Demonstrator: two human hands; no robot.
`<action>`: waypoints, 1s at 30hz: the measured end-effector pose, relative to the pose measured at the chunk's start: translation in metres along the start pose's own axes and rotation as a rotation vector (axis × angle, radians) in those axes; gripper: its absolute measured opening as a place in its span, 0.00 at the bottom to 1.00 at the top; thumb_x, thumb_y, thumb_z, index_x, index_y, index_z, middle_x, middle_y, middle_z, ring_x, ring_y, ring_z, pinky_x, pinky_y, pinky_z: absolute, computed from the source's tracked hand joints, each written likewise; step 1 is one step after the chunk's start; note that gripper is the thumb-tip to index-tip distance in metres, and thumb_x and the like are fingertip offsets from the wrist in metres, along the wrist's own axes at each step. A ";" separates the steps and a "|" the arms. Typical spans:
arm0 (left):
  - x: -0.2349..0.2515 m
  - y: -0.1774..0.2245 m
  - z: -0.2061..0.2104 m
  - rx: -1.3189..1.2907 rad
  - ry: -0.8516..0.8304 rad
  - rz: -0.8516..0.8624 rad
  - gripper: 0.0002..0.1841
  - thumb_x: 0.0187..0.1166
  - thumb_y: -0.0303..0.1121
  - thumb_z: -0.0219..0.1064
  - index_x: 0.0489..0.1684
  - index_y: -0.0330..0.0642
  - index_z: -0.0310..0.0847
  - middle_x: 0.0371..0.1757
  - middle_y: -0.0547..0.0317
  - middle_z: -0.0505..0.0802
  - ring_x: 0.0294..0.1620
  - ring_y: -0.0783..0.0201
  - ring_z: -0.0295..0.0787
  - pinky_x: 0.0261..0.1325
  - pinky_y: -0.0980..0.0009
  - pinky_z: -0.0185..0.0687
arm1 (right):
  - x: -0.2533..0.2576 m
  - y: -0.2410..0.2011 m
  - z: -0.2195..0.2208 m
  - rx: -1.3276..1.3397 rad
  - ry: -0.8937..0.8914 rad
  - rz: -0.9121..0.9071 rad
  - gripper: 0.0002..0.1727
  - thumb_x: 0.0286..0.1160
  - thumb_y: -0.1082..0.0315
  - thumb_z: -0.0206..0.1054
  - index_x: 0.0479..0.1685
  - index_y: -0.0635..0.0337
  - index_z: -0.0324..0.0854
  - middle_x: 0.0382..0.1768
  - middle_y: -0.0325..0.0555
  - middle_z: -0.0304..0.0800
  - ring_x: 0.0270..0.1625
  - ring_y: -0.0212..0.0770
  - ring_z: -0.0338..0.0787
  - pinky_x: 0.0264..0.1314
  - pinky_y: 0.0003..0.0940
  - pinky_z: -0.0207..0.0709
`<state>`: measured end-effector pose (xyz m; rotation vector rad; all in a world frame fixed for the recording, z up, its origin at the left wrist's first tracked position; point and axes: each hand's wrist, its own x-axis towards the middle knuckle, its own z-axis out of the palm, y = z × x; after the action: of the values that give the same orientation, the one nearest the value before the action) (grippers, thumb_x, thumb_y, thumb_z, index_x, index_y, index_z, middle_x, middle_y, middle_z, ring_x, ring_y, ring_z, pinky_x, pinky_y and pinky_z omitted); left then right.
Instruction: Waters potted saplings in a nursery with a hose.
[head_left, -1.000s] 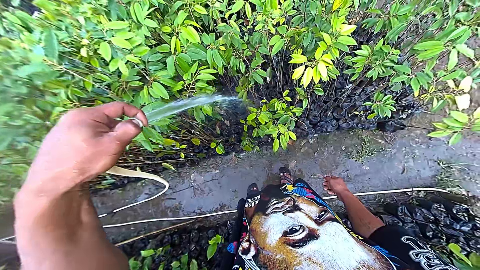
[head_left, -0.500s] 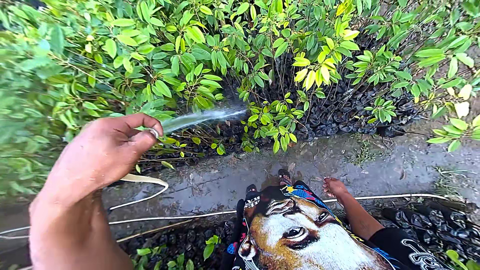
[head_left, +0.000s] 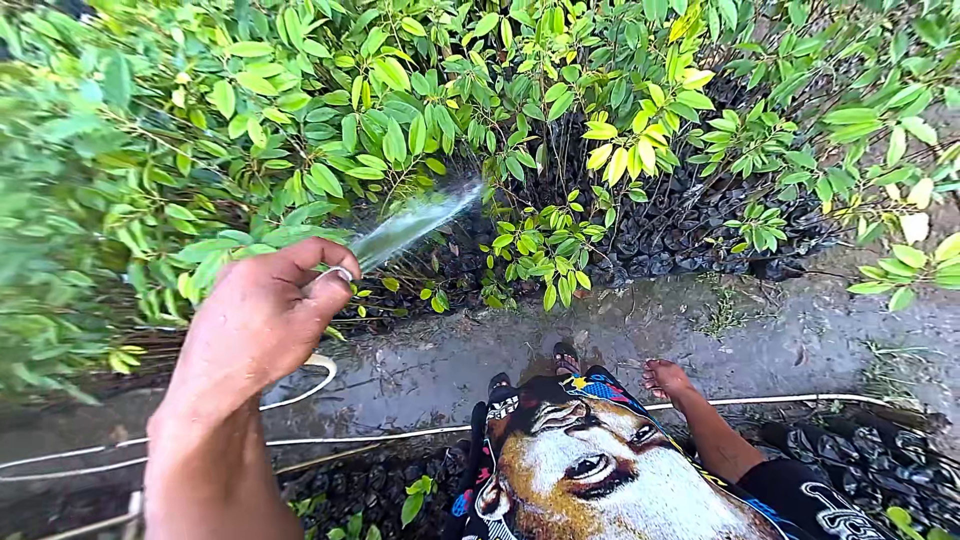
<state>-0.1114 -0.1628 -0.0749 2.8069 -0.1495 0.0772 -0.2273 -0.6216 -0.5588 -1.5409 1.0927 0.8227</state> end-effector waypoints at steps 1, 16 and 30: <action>-0.001 0.007 0.003 0.014 0.020 -0.025 0.14 0.78 0.49 0.56 0.37 0.56 0.86 0.10 0.73 0.71 0.08 0.71 0.60 0.13 0.64 0.57 | 0.001 -0.001 0.000 -0.004 0.003 0.000 0.20 0.95 0.55 0.50 0.64 0.60 0.78 0.41 0.47 0.89 0.27 0.35 0.83 0.28 0.32 0.74; -0.014 0.038 0.119 -0.044 0.057 -0.158 0.14 0.77 0.44 0.56 0.40 0.52 0.88 0.15 0.66 0.78 0.16 0.64 0.75 0.21 0.58 0.69 | 0.000 -0.001 -0.008 0.003 0.017 0.001 0.20 0.96 0.56 0.49 0.66 0.62 0.76 0.43 0.50 0.89 0.28 0.36 0.83 0.29 0.33 0.75; -0.001 0.034 0.153 -0.120 0.003 -0.268 0.16 0.79 0.41 0.55 0.50 0.48 0.89 0.19 0.57 0.86 0.21 0.54 0.85 0.26 0.51 0.78 | -0.010 0.002 -0.007 -0.010 0.070 0.023 0.22 0.96 0.55 0.48 0.68 0.62 0.75 0.44 0.51 0.89 0.30 0.37 0.83 0.31 0.35 0.75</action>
<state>-0.1102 -0.2444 -0.2089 2.6790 0.2157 0.0094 -0.2333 -0.6258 -0.5488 -1.5783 1.1604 0.7954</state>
